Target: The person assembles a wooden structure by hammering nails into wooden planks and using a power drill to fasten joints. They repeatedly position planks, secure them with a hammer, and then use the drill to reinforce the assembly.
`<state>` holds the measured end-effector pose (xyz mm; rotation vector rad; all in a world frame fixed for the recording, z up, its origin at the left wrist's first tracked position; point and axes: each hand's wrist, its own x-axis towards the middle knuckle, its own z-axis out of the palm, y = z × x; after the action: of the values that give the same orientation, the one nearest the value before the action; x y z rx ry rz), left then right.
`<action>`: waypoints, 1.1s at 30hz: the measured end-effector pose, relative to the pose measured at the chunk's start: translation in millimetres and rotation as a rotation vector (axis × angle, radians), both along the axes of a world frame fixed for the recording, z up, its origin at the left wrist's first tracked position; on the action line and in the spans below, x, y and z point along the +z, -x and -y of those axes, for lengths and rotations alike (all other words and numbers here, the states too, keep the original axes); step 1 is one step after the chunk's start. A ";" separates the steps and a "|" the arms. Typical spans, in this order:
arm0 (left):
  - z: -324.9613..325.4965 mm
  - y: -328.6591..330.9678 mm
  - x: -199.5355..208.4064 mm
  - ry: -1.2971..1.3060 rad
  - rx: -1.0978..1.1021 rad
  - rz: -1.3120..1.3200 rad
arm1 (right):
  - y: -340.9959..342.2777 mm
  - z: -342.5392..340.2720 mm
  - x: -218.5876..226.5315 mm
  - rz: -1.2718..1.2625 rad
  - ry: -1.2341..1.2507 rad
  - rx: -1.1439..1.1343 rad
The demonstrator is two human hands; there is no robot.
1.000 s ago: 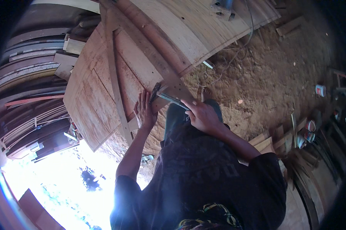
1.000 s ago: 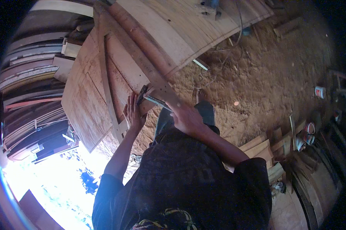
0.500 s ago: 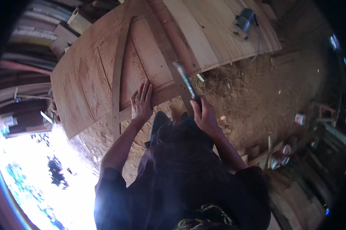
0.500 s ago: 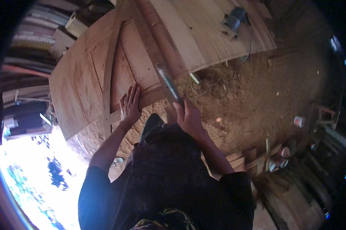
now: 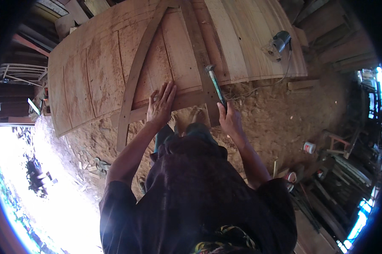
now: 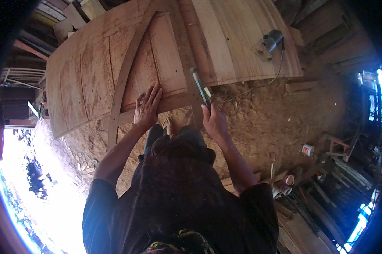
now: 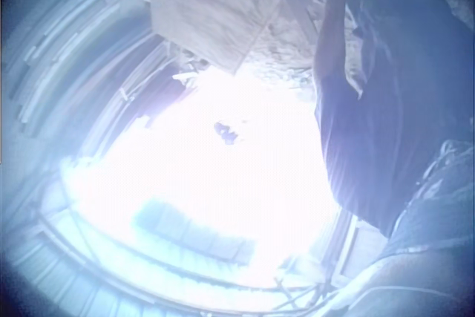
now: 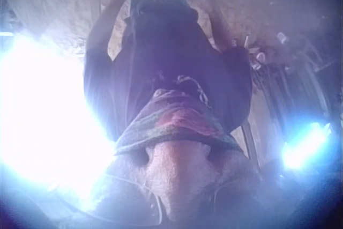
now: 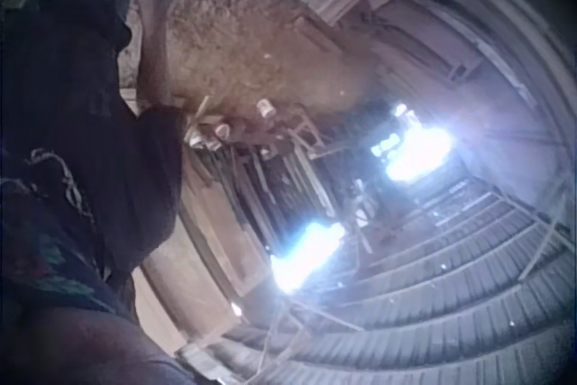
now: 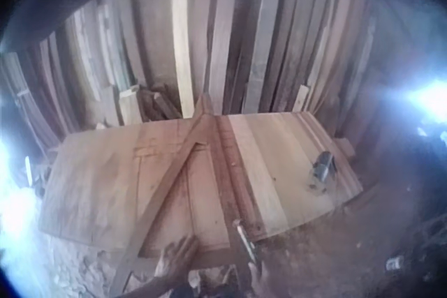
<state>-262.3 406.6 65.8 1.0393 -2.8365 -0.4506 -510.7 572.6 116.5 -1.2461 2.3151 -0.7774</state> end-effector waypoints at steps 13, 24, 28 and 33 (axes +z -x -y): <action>5.1 0.1 4.3 -0.003 -0.007 0.045 | -3.6 0.1 -13.0 0.026 -0.086 -0.063; 2.3 -2.8 0.6 -0.077 -0.008 -0.045 | -42.7 79.7 9.7 0.133 0.031 0.134; 2.0 0.7 5.1 -0.116 -0.009 -0.063 | -59.5 153.6 3.4 0.082 -0.018 0.207; 3.3 -1.5 3.4 -0.111 -0.020 -0.026 | -78.4 212.5 25.4 0.046 0.107 0.233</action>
<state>-260.8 403.3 69.2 1.0159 -2.8304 -0.6255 -432.3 360.1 141.9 -1.4953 2.0681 -0.8466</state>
